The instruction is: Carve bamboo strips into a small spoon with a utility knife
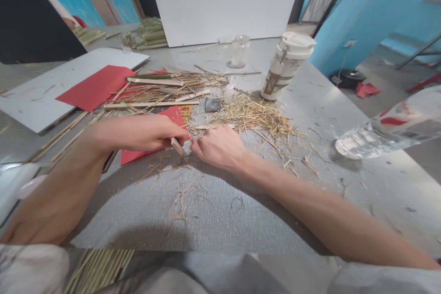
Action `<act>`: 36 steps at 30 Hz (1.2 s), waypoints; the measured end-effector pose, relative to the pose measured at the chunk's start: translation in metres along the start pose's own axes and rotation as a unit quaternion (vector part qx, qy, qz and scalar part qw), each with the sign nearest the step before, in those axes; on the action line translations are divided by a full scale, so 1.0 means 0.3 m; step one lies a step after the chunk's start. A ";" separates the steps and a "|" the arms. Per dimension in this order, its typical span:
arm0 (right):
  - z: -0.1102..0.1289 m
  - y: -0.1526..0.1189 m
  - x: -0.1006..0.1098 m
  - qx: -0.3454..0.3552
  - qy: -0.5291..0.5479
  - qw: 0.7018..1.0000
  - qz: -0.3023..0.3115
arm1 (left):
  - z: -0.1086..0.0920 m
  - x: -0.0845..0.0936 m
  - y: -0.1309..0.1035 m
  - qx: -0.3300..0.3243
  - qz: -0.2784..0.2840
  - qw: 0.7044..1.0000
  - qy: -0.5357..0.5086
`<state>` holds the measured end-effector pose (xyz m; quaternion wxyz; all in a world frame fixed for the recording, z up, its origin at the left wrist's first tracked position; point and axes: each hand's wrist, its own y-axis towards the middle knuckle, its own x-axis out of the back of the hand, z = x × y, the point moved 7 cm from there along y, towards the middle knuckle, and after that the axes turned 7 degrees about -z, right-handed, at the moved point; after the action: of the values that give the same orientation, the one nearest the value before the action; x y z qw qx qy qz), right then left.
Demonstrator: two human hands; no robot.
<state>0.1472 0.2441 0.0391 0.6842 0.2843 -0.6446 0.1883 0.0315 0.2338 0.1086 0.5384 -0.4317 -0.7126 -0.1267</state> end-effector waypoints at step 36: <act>-0.016 -0.029 0.139 -0.068 -0.068 0.995 -0.035 | 0.026 -0.011 -0.022 0.052 0.008 0.998 0.046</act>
<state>0.1604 0.2361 0.0791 0.6631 0.2715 -0.6903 0.1003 0.0216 0.2334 0.1044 0.5930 -0.4029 -0.6893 -0.1045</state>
